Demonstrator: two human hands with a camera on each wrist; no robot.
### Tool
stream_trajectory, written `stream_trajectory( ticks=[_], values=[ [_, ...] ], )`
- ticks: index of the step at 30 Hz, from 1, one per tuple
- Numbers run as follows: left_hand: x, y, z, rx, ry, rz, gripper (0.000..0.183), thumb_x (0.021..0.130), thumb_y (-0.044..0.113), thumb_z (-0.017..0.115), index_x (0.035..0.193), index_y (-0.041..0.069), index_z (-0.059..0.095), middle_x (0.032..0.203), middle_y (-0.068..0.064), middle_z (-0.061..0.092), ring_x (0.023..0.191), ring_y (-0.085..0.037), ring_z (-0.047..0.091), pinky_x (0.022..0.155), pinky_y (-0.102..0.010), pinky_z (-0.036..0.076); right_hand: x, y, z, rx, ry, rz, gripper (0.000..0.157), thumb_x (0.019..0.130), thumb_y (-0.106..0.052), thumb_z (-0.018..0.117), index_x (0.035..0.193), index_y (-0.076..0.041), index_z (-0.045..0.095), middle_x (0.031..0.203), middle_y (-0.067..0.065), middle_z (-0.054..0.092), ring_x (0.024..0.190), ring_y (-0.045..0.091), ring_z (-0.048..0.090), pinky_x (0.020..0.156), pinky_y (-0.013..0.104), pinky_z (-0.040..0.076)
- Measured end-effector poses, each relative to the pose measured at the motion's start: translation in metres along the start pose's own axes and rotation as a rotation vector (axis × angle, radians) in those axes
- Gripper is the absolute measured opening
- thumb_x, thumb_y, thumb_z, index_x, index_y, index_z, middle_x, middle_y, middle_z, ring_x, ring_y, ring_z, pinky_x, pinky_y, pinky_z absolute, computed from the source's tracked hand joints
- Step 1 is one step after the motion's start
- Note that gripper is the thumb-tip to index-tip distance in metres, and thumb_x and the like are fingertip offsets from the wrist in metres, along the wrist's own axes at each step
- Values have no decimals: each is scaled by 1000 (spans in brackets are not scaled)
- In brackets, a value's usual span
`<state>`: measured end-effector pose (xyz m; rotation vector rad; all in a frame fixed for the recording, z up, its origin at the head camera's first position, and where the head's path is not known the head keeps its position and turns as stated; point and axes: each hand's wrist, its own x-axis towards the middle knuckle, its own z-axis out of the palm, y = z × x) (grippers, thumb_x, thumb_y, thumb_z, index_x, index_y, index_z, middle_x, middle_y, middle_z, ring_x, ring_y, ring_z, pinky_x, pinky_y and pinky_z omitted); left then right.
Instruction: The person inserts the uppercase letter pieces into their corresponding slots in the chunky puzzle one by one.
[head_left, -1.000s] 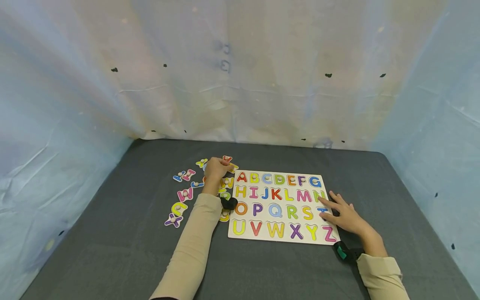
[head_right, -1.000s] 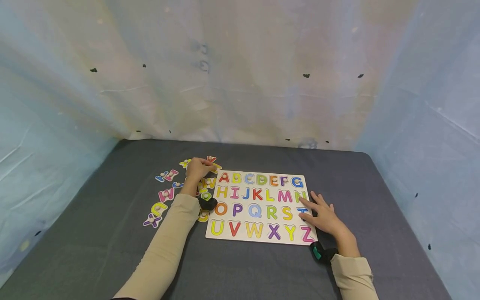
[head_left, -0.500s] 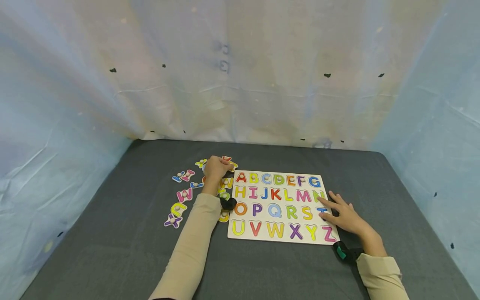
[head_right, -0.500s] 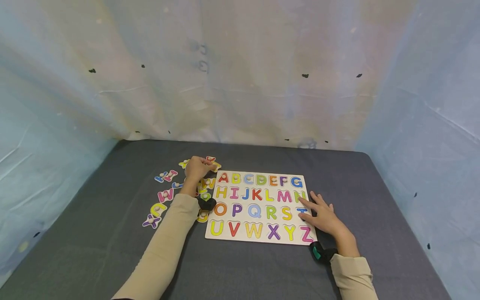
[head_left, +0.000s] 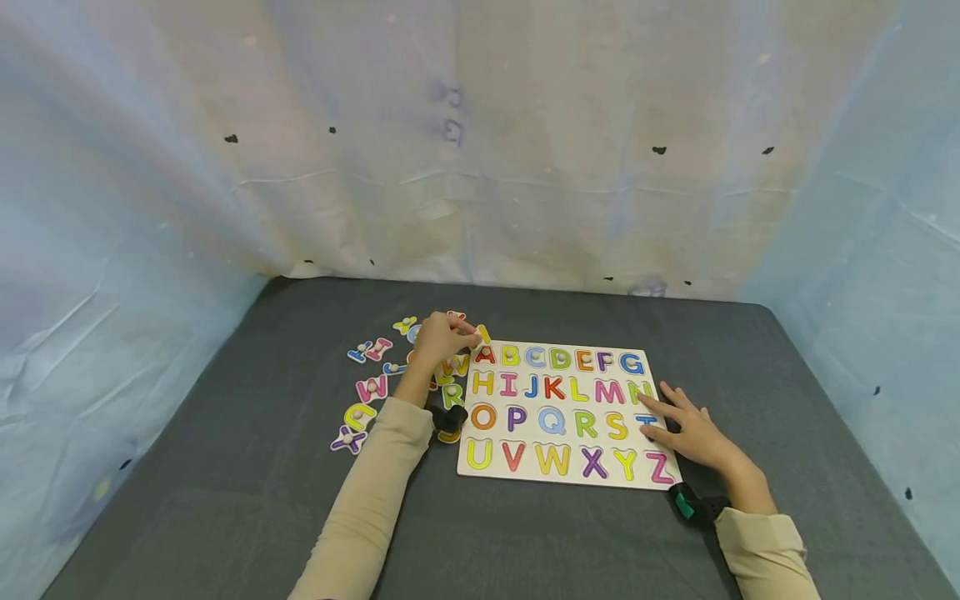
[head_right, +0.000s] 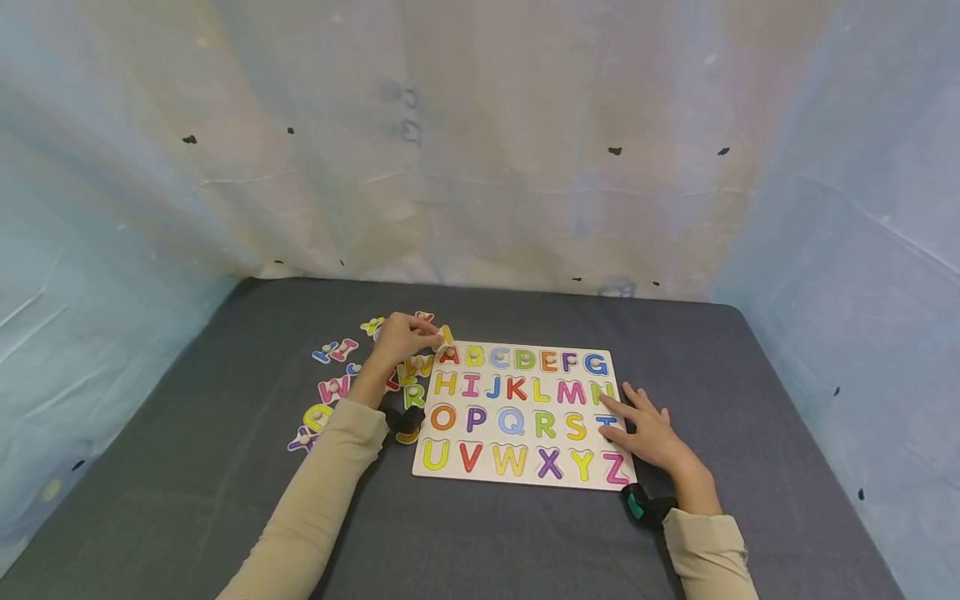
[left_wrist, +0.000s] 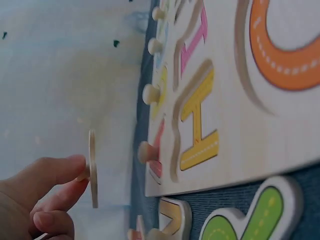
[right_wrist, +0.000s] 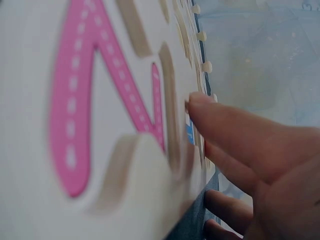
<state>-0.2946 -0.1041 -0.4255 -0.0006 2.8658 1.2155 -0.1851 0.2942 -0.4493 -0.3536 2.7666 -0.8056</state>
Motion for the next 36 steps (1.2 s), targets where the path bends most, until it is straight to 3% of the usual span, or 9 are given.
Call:
stream_trajectory(
  ticks=[4,8,15,23,30,36],
  values=[
    [-9,3,-3,-40,-70,32,21,83,28,75,95,11,77,61,2,48,54,-10,36,51,-23,28,0,0,0,3,0,4,69,88,-38,66,143,-2,43,152,38,17,140,61,8,103,79,2],
    [-16,4,-3,-85,-140,51,19,83,23,75,95,8,77,47,7,31,43,-9,25,45,-23,25,0,0,-1,4,5,1,69,88,-38,66,143,-2,43,152,38,17,140,61,8,103,79,2],
    [-26,1,-1,-80,-227,58,19,81,19,76,93,5,77,47,7,35,46,-8,28,47,-22,26,0,0,-1,0,-2,10,70,88,-38,66,143,-2,43,153,38,16,140,61,7,104,79,1],
    [-30,-3,4,-16,-248,89,15,78,17,78,85,5,78,78,-8,71,57,-9,44,52,-21,36,1,1,-1,2,-7,10,71,88,-40,66,143,-3,42,153,37,16,141,60,7,104,79,1],
    [-29,-4,9,-19,-275,41,12,77,15,78,85,5,78,75,-8,73,48,-6,44,48,-19,38,2,2,-1,12,-14,14,71,88,-39,66,144,-3,42,153,37,15,141,60,6,103,79,1],
    [-31,-3,9,6,-276,23,12,76,15,79,84,6,78,72,-6,71,53,-8,45,50,-20,37,2,1,-1,9,-16,18,70,88,-40,66,144,-4,42,153,37,15,141,60,6,104,79,1]
  ],
)
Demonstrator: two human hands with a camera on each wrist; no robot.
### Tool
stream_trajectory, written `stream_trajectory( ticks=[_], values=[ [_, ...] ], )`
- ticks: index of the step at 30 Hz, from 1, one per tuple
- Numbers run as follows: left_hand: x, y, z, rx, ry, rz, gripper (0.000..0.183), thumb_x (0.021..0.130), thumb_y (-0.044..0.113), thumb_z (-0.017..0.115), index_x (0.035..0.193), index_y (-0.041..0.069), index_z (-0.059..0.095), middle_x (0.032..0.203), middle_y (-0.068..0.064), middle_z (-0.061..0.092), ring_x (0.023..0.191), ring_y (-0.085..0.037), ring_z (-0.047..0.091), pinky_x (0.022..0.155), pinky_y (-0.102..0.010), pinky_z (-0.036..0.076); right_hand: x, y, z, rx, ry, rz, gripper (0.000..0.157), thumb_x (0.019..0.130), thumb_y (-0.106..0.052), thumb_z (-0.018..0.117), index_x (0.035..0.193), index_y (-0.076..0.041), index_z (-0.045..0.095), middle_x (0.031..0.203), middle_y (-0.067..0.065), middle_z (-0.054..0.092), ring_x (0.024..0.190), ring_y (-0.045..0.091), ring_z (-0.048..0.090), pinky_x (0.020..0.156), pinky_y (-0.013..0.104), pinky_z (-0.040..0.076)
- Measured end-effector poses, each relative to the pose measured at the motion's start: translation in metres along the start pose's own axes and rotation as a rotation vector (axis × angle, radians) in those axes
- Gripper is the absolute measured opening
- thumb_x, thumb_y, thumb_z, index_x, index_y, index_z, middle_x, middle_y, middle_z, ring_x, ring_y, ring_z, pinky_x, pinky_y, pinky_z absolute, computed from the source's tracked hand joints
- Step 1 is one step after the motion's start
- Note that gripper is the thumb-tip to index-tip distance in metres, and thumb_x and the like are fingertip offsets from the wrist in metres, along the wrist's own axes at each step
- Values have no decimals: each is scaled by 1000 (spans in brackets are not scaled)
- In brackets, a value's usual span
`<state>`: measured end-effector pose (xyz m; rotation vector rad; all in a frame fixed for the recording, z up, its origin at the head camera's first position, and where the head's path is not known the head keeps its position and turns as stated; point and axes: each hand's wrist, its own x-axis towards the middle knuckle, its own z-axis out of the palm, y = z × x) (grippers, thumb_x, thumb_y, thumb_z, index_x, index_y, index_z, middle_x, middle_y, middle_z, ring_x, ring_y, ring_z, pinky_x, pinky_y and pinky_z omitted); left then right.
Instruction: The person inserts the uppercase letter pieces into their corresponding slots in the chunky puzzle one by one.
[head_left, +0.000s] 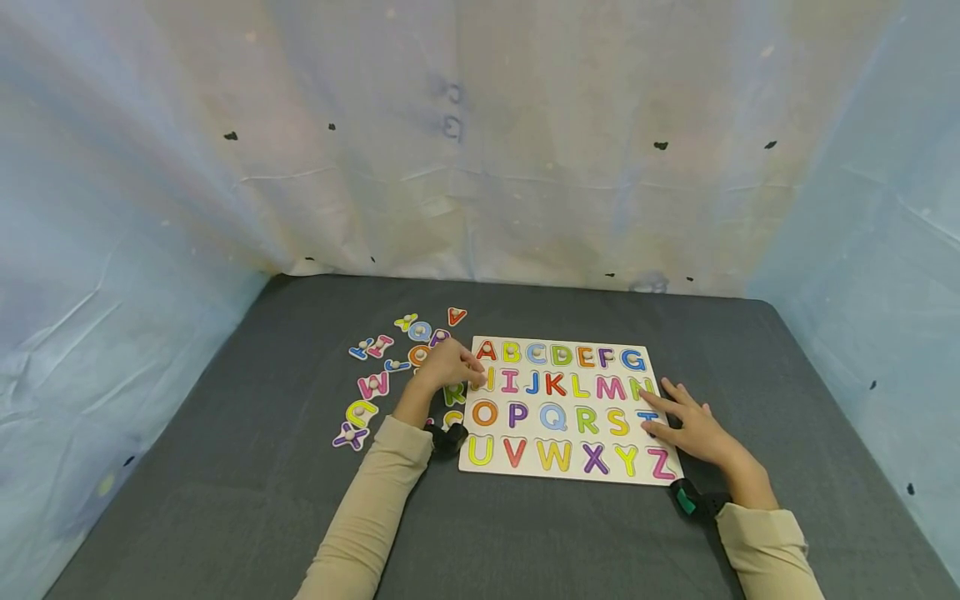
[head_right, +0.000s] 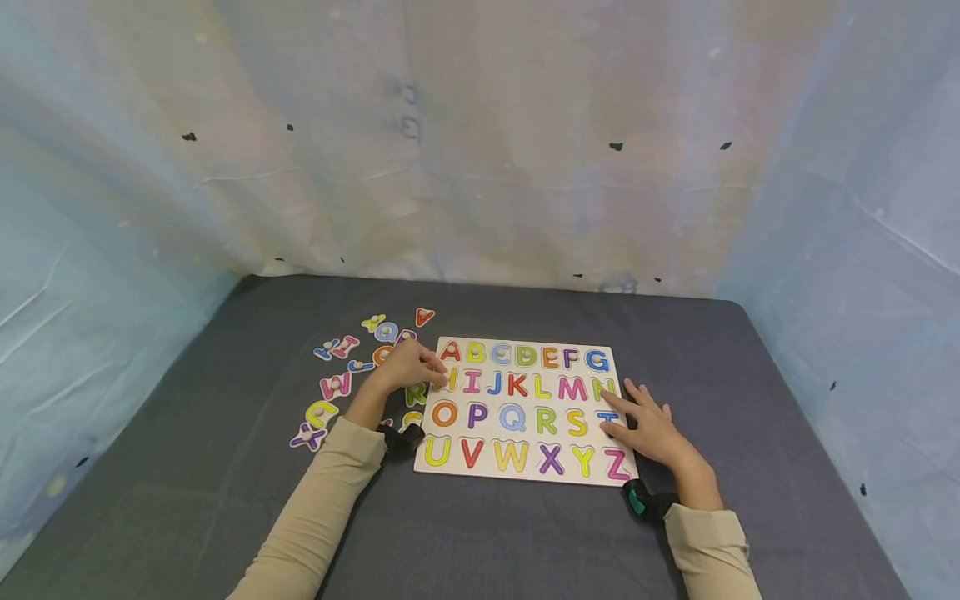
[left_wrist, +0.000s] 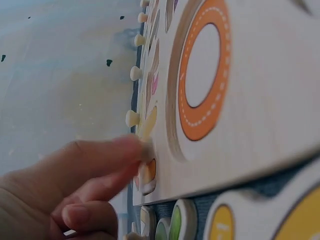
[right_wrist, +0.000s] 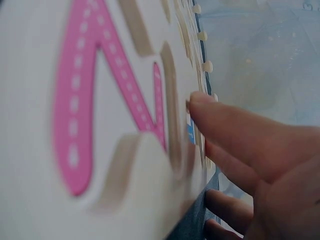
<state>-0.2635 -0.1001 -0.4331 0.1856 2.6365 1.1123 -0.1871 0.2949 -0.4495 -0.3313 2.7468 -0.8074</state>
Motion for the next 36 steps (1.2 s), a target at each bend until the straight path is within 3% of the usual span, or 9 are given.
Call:
stream_trajectory(
  ticks=[7,12,13,20,28,32,36],
  values=[
    [-1,1,0,8,-1,-15,13,76,16,80,84,7,78,61,3,59,55,-9,44,51,-20,36,0,0,-1,-3,-4,-2,71,88,-40,65,144,-4,41,153,37,15,141,60,6,104,79,1],
    [-3,2,-4,9,18,-1,18,77,19,80,91,7,77,84,-8,70,64,-11,50,55,-21,39,-1,0,-1,2,1,-5,71,88,-40,66,144,-3,42,153,37,16,141,60,6,104,79,1],
    [-3,1,-6,8,29,1,20,77,20,79,93,7,77,88,-9,69,65,-12,49,55,-21,39,-1,1,0,2,1,-5,71,88,-39,66,144,-3,42,153,37,16,141,60,6,104,78,0],
    [-9,-14,-27,9,151,38,23,83,23,74,100,6,77,60,3,38,51,-11,31,49,-23,26,0,1,0,5,-1,-4,71,88,-39,66,144,-3,41,153,37,15,141,59,5,104,78,0],
    [-17,-42,-56,-32,278,-7,30,85,21,73,109,4,73,53,7,32,48,-9,27,51,-24,26,-2,0,0,13,-3,5,71,87,-39,66,144,-3,42,153,37,15,141,59,4,104,78,-1],
    [-22,-54,-70,-32,362,-80,31,86,23,72,111,5,72,59,3,41,51,-12,32,51,-25,27,-2,1,0,8,4,5,71,88,-39,66,143,-3,42,153,37,15,141,60,5,104,79,0],
    [-25,-67,-78,6,417,-167,31,88,27,70,112,8,72,88,-11,65,67,-18,49,57,-27,33,0,1,0,7,7,-1,71,88,-39,66,144,-3,41,153,37,15,141,59,5,103,79,0]
  ],
)
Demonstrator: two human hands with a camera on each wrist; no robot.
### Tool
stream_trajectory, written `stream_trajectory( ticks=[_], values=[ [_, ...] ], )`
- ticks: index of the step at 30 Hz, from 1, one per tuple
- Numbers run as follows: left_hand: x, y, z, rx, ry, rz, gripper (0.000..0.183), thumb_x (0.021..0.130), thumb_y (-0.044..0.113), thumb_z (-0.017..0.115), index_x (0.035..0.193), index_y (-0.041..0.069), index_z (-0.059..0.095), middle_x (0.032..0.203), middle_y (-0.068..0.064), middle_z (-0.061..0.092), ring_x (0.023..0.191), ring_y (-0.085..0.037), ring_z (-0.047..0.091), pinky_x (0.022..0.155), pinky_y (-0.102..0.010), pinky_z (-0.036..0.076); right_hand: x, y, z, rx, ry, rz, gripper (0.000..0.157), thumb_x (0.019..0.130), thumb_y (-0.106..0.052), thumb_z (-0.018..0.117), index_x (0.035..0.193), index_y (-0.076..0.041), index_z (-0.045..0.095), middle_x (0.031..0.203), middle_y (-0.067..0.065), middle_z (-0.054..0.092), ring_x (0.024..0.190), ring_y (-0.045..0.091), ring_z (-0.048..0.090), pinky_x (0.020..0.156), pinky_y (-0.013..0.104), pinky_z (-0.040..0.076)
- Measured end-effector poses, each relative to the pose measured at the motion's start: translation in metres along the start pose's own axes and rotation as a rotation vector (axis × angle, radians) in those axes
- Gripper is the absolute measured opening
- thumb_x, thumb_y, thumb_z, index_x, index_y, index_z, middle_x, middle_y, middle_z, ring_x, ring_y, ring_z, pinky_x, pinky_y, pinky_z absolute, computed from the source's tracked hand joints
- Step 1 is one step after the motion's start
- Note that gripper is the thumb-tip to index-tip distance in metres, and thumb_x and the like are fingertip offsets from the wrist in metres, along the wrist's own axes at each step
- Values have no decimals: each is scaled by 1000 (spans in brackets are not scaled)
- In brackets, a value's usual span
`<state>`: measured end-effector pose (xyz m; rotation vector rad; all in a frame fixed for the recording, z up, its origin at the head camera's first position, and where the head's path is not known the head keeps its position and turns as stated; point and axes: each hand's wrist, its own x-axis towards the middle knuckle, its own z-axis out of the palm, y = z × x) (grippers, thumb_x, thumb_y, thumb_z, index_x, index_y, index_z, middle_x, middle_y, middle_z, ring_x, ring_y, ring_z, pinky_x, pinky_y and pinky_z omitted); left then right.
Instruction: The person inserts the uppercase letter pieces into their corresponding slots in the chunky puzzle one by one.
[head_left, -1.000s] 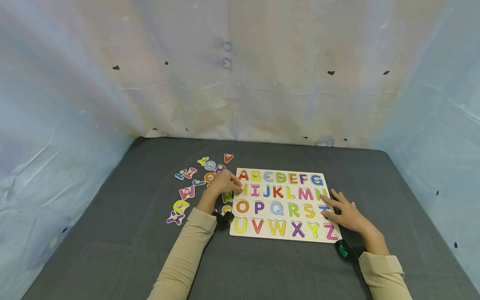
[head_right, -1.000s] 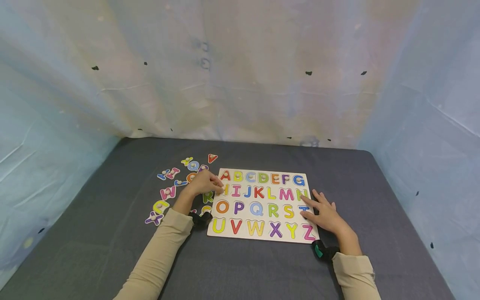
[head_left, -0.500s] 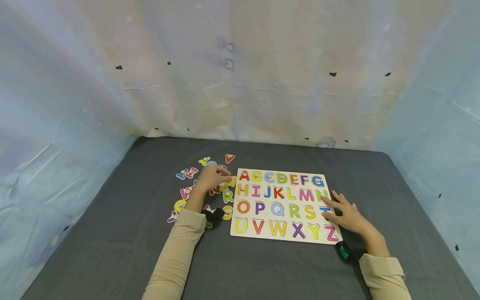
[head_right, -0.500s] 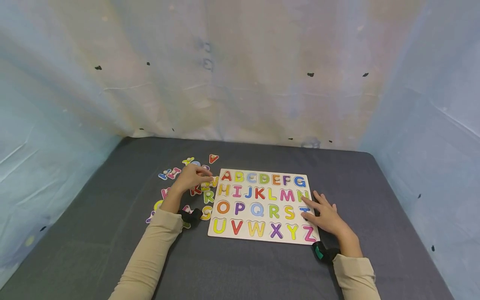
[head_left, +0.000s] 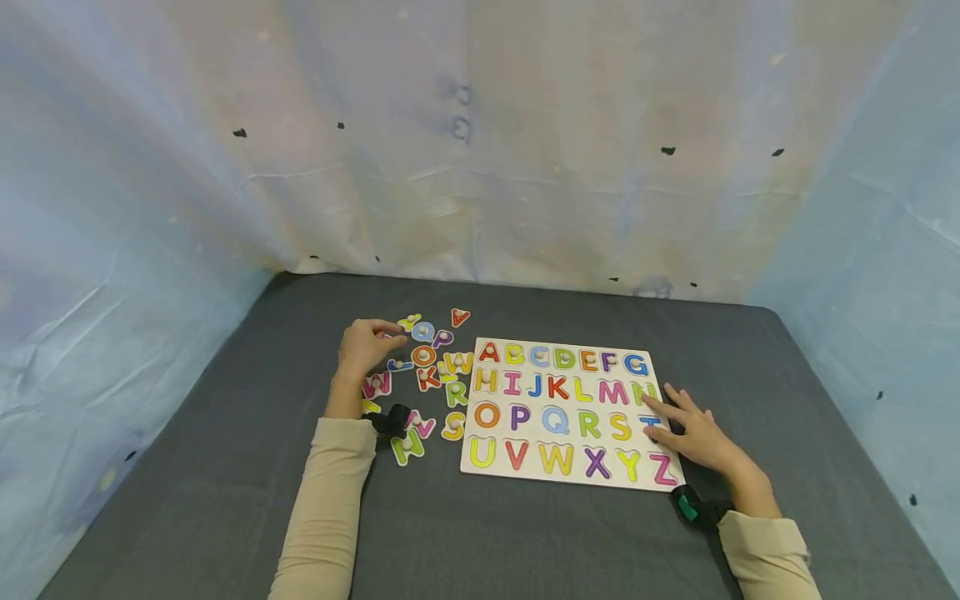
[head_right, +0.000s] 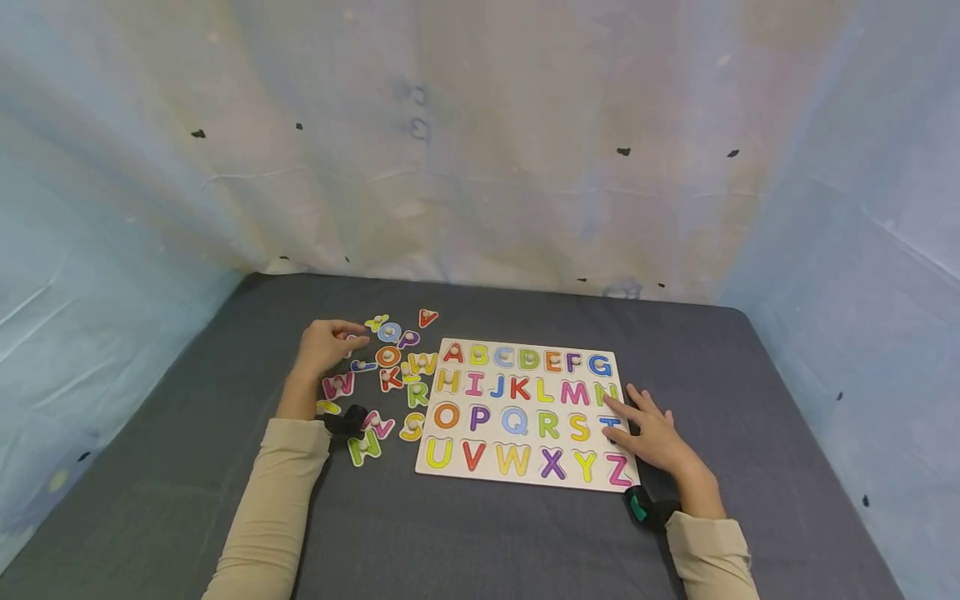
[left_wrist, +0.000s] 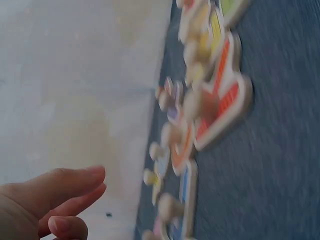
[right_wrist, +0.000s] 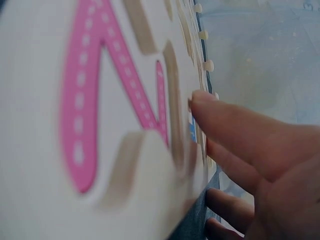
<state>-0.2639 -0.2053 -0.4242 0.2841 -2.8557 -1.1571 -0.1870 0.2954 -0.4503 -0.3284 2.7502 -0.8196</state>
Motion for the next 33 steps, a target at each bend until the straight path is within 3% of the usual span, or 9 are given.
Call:
stream_trajectory(
  ticks=[3,8,23,33],
  values=[
    [2,-9,-2,30,12,-53,32,89,29,68,114,9,71,112,-17,68,85,-26,61,65,-31,41,0,0,1,-3,4,-3,71,88,-39,66,143,-2,42,153,37,15,141,60,6,104,79,0],
    [4,-22,-3,72,30,-114,33,91,30,66,116,8,70,120,-19,66,105,-34,62,77,-42,48,0,-2,3,-8,7,-9,70,88,-39,65,143,-1,43,153,37,16,140,61,7,104,78,1],
    [8,-30,-1,94,28,-163,31,92,28,64,114,7,71,120,-17,67,109,-36,62,83,-47,48,-1,-1,1,-1,7,-7,71,88,-41,65,143,-1,42,153,37,16,140,61,7,104,78,1],
    [7,-32,0,99,45,-142,28,89,29,67,106,8,74,112,-15,71,99,-33,64,74,-41,47,-1,0,1,-8,5,-8,70,88,-40,65,143,-3,42,153,37,16,141,60,6,104,78,1]
  ],
)
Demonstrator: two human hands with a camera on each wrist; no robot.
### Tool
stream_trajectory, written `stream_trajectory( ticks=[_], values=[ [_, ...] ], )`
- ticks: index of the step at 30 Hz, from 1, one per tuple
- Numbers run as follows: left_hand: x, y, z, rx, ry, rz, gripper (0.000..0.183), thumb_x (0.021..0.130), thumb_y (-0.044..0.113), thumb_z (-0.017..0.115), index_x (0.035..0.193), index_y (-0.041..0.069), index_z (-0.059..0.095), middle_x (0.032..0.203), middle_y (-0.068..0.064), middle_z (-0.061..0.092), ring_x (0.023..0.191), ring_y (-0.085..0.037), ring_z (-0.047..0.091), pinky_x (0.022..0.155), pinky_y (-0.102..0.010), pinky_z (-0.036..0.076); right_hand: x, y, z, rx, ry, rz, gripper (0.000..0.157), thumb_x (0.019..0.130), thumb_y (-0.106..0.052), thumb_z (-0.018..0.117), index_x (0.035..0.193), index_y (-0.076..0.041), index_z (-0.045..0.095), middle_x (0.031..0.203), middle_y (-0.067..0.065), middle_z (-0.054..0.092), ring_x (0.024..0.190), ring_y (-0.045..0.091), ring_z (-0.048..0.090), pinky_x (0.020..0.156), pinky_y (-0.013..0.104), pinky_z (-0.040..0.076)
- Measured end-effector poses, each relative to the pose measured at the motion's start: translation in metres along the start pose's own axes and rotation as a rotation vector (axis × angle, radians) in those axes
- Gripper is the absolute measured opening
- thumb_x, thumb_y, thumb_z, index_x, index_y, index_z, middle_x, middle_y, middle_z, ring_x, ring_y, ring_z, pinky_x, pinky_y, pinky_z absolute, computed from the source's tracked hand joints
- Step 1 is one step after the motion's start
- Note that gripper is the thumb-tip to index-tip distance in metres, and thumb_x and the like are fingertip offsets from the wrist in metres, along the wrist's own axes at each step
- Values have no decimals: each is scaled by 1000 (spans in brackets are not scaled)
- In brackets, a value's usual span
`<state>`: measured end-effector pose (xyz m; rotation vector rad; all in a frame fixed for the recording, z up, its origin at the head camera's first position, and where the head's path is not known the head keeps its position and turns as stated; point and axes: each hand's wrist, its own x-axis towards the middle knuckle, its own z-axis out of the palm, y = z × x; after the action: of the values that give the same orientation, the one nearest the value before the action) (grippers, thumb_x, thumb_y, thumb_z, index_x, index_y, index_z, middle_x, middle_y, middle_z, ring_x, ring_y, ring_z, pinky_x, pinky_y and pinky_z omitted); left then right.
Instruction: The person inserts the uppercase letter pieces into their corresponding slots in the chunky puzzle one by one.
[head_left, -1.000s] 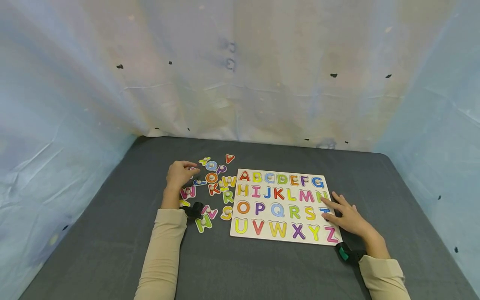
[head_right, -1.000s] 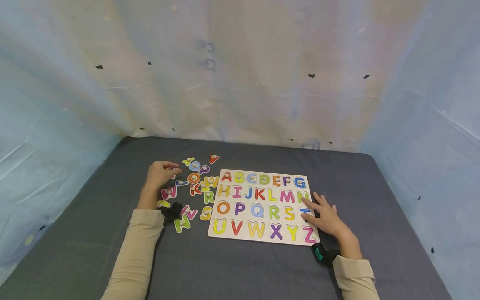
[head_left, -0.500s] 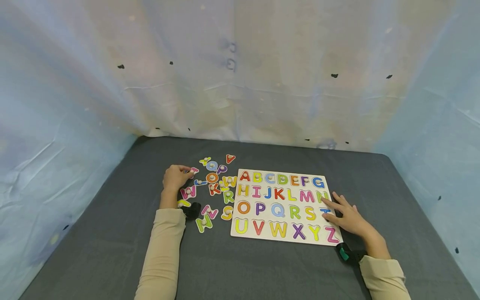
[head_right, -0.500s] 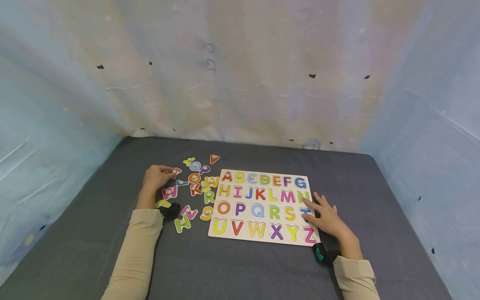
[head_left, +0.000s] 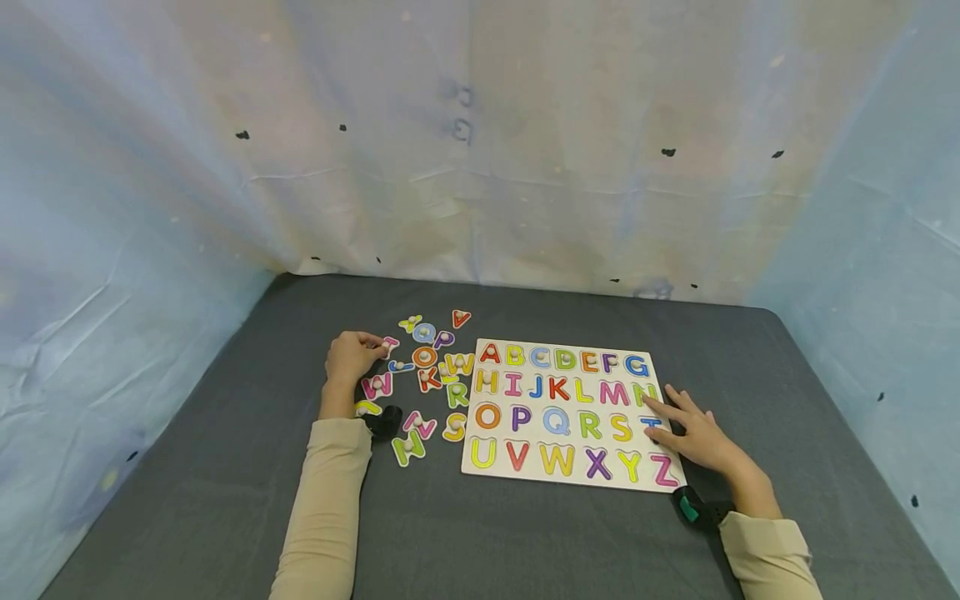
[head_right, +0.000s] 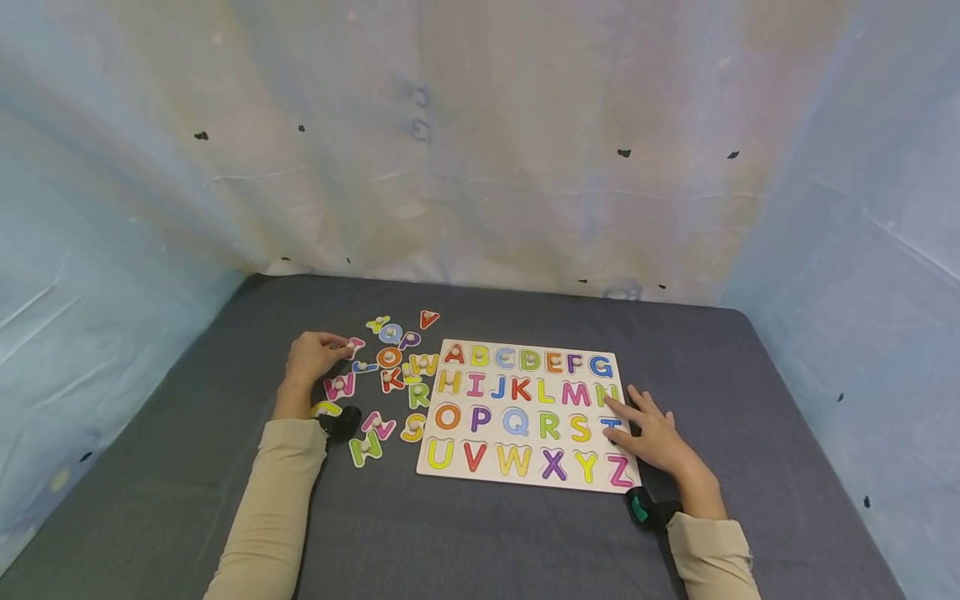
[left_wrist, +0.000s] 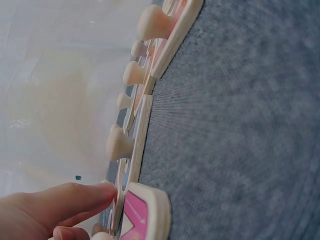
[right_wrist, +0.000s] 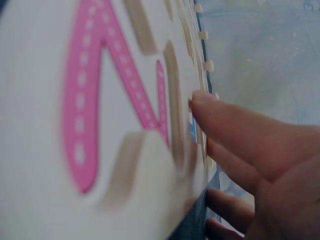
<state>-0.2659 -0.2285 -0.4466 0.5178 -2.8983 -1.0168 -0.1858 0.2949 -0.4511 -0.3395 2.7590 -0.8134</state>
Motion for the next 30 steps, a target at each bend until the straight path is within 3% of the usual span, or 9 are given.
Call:
stream_trajectory(
  ticks=[7,14,16,20,22,24,27,30],
  values=[
    [-3,4,-1,-7,-6,14,29,89,32,68,105,8,74,112,-16,69,98,-32,63,72,-39,47,0,1,0,-2,2,-2,70,88,-40,65,143,-2,42,153,37,16,140,60,7,103,79,2],
    [-7,12,-6,-16,-25,57,33,90,34,66,110,9,73,125,-19,64,110,-35,61,81,-45,49,0,0,-1,4,1,2,70,88,-40,65,143,-2,42,153,37,16,141,60,6,104,78,1],
    [-8,15,-5,-30,-25,80,33,90,35,67,109,9,73,124,-19,65,106,-34,61,76,-41,49,0,0,-1,3,1,3,70,89,-40,65,143,-2,42,153,37,16,141,60,6,104,78,1],
    [-10,22,-3,-75,-22,153,32,88,34,69,106,8,74,110,-19,68,83,-25,57,63,-27,38,-1,0,-1,2,0,0,70,88,-40,65,143,-2,42,153,37,16,141,60,6,104,78,1],
    [-10,26,-1,-116,-33,194,31,87,32,71,104,6,75,96,-20,68,72,-20,49,60,-26,33,-1,0,-2,7,-1,-2,70,88,-39,65,143,-2,42,153,37,16,141,60,6,104,78,1],
    [-12,31,0,-151,-50,229,30,86,31,72,102,5,75,86,-13,67,67,-15,44,60,-25,32,-1,0,-2,11,-1,-4,70,88,-39,65,143,-2,42,153,38,16,141,60,6,104,78,1],
    [-15,40,2,-206,-98,267,30,86,29,73,102,4,75,61,-1,51,55,-13,34,55,-26,29,-1,-1,-2,14,-3,-4,70,88,-39,65,143,-2,42,153,38,16,141,60,6,104,78,1],
    [-19,51,5,-238,-140,290,30,86,28,73,103,3,74,53,8,35,48,-10,28,52,-25,27,0,-1,-2,9,-3,-4,70,88,-40,65,143,-2,42,153,38,16,141,60,6,104,78,1]
  ],
)
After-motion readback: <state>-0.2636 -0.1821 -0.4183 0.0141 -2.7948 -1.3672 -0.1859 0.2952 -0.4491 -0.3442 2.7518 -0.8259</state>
